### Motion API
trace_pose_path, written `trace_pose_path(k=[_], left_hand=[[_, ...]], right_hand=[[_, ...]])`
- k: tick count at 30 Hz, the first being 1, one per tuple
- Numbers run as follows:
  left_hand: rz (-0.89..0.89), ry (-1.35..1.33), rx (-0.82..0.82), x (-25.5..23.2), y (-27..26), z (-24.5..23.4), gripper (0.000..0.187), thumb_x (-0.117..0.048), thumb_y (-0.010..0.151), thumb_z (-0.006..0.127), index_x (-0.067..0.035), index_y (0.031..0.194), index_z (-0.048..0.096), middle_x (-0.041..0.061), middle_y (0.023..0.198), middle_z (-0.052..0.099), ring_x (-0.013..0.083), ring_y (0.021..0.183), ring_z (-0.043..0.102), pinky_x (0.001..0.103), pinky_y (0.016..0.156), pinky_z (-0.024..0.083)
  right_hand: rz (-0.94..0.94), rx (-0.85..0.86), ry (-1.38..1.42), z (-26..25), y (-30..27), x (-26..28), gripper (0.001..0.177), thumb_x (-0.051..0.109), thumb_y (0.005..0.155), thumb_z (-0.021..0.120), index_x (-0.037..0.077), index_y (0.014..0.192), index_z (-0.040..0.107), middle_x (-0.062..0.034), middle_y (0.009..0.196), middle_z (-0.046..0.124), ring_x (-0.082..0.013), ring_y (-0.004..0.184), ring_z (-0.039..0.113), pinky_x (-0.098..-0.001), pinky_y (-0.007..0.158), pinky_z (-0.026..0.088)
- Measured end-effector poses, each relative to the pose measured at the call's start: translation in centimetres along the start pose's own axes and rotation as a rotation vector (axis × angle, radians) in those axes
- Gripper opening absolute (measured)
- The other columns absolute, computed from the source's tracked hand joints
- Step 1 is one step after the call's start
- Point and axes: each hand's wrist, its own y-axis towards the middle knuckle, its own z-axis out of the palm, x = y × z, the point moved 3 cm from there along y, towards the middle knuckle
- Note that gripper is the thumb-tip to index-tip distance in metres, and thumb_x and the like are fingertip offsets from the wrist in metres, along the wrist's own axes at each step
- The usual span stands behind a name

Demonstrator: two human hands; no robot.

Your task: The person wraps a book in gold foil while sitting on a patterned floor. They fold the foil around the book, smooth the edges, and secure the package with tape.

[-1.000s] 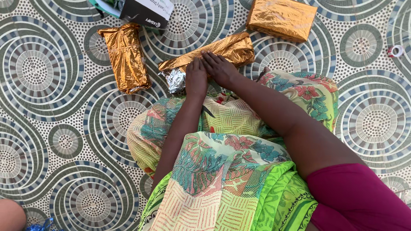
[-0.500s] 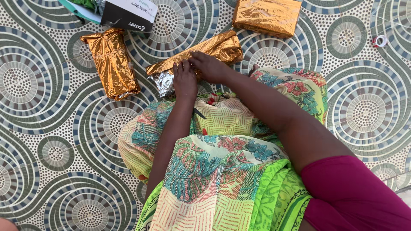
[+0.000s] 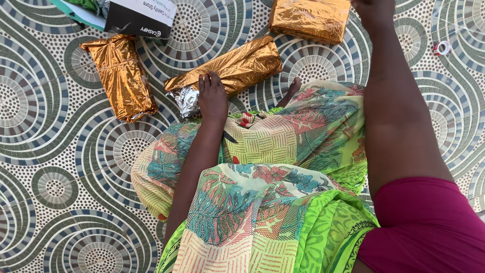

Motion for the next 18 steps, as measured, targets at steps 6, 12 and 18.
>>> trace_pose_path(k=[6, 12, 18], left_hand=[[-0.015, -0.007, 0.013, -0.1, 0.1, -0.1, 0.046, 0.002, 0.097, 0.05, 0.015, 0.141, 0.049, 0.024, 0.151, 0.047, 0.0369, 0.144, 0.044, 0.043, 0.127, 0.024], [0.001, 0.039, 0.055, -0.2, -0.1, -0.9, 0.049, 0.0, 0.097, 0.052, 0.011, 0.145, 0.048, 0.023, 0.153, 0.045, 0.0354, 0.146, 0.041, 0.043, 0.128, 0.022], [0.013, 0.068, 0.107, -0.3, 0.1, -1.4, 0.054, -0.006, 0.096, 0.054, 0.01, 0.147, 0.046, 0.023, 0.153, 0.044, 0.0356, 0.146, 0.039, 0.043, 0.127, 0.02]], right_hand=[[0.464, 0.028, 0.243, -0.1, -3.6, -3.6, 0.02, 0.024, 0.1, 0.082, 0.01, 0.113, 0.084, -0.0047, 0.093, 0.077, -0.0145, 0.074, 0.067, -0.0322, 0.064, 0.054], [0.781, 0.213, 0.371, 3.6, -2.4, -4.6, 0.026, 0.026, 0.101, 0.066, 0.017, 0.124, 0.076, -0.0015, 0.11, 0.074, -0.0142, 0.092, 0.069, -0.0357, 0.069, 0.061], [0.799, 0.265, 0.411, 4.8, -2.5, -5.2, 0.029, 0.018, 0.105, 0.06, 0.02, 0.132, 0.072, -0.0069, 0.114, 0.07, -0.023, 0.096, 0.066, -0.0413, 0.077, 0.061]])
